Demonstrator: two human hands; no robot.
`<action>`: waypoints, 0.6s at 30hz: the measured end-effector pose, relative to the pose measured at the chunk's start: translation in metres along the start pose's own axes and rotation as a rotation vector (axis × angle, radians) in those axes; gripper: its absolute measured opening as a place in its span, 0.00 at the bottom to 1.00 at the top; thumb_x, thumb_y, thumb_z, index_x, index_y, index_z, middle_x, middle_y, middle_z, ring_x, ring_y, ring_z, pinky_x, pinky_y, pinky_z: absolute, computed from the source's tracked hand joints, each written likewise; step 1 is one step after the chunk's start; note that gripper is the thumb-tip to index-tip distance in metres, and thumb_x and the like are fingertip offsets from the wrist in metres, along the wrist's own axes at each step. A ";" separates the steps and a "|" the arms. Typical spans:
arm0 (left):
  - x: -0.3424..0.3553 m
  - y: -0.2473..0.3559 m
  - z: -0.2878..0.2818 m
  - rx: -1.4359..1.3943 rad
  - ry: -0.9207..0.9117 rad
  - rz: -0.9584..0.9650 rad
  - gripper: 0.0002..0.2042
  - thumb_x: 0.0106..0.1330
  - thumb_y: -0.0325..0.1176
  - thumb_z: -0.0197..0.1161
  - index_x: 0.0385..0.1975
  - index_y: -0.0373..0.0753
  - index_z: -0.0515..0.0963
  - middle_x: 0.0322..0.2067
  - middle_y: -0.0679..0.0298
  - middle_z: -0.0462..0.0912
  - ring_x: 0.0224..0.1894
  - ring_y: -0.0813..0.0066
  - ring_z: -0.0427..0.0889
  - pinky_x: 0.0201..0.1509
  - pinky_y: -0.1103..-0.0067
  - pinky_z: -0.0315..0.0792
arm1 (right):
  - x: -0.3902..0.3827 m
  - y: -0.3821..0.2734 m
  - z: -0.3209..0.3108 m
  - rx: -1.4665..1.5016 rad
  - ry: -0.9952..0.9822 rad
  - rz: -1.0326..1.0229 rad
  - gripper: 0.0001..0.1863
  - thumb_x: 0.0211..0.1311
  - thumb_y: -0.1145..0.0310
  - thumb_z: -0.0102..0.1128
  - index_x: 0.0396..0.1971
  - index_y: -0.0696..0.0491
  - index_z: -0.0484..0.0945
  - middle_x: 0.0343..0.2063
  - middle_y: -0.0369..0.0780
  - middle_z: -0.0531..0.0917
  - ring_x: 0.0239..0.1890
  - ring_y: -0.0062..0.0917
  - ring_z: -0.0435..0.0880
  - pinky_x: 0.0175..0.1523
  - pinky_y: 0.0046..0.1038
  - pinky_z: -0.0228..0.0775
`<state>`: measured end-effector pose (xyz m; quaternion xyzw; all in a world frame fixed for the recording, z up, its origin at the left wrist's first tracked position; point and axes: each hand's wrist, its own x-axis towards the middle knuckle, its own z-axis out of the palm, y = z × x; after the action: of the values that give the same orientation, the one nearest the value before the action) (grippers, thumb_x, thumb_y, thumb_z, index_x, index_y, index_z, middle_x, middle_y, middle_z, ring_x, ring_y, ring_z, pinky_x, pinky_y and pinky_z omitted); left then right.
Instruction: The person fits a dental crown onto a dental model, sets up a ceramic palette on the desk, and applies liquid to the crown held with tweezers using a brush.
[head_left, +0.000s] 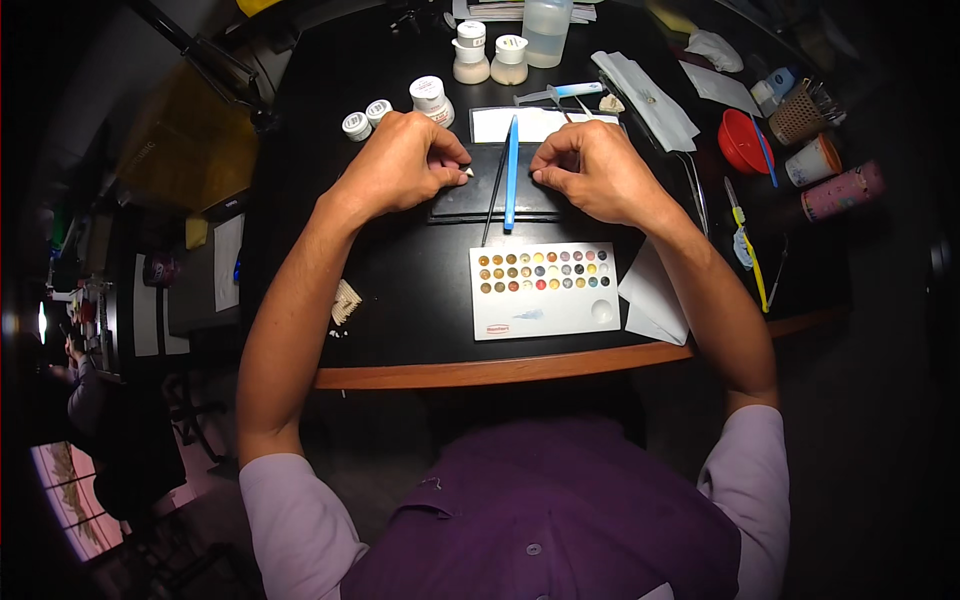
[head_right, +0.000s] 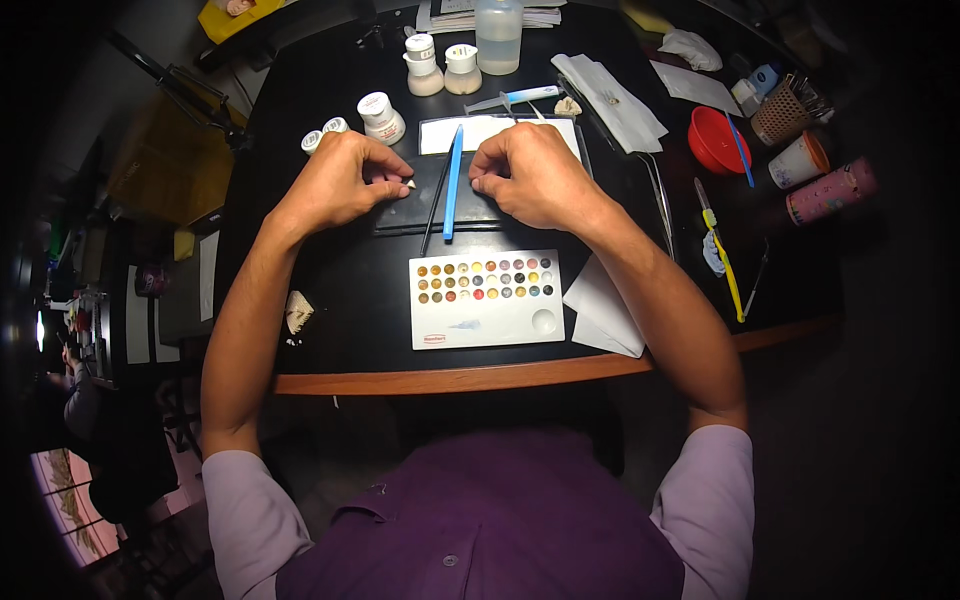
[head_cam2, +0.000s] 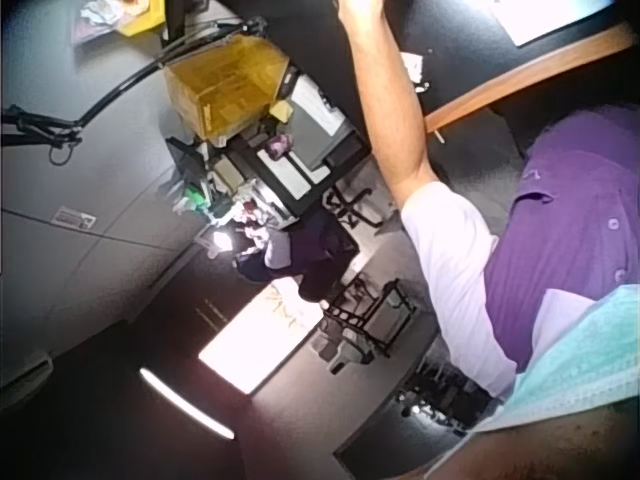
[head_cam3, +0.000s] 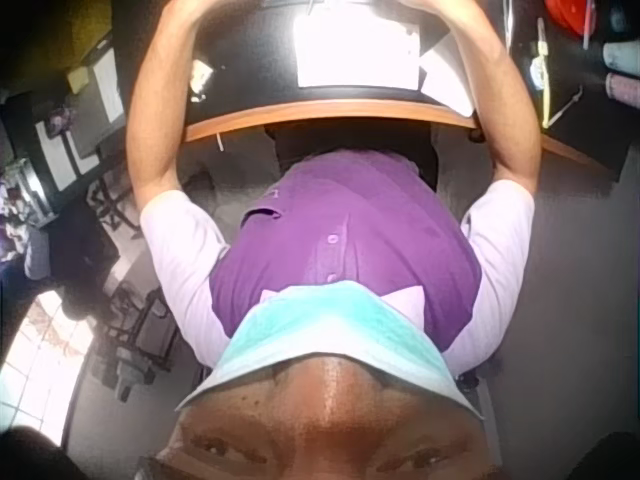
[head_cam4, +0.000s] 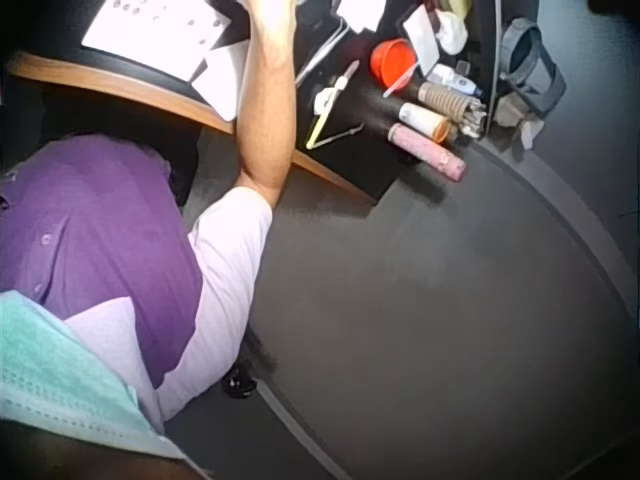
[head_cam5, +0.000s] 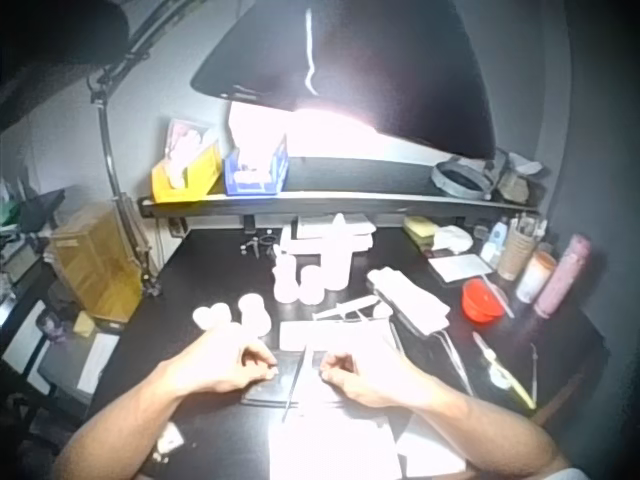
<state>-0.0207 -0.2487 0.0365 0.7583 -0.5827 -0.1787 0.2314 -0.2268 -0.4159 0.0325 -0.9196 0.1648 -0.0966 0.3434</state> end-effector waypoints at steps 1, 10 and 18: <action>0.000 0.001 -0.001 0.003 -0.009 -0.010 0.11 0.60 0.27 0.79 0.42 0.34 0.91 0.34 0.56 0.93 0.38 0.71 0.91 0.47 0.74 0.83 | 0.002 0.001 0.002 -0.005 0.003 -0.025 0.06 0.63 0.74 0.71 0.37 0.59 0.91 0.33 0.48 0.92 0.37 0.34 0.92 0.48 0.34 0.83; -0.004 0.001 -0.001 -0.006 0.004 -0.018 0.12 0.60 0.27 0.79 0.43 0.33 0.91 0.34 0.56 0.92 0.36 0.72 0.90 0.46 0.75 0.83 | 0.005 0.004 0.009 -0.034 0.036 -0.068 0.08 0.65 0.74 0.69 0.40 0.60 0.91 0.36 0.50 0.92 0.40 0.39 0.92 0.52 0.37 0.82; -0.015 -0.001 0.000 -0.041 0.072 0.039 0.14 0.59 0.24 0.78 0.45 0.32 0.90 0.35 0.56 0.92 0.36 0.74 0.89 0.43 0.76 0.82 | -0.053 0.006 -0.043 -0.105 0.208 0.031 0.10 0.62 0.74 0.70 0.42 0.58 0.90 0.35 0.45 0.89 0.37 0.31 0.88 0.45 0.33 0.80</action>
<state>-0.0238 -0.2345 0.0358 0.7477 -0.5850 -0.1586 0.2711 -0.2903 -0.4265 0.0573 -0.9186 0.2184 -0.1773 0.2774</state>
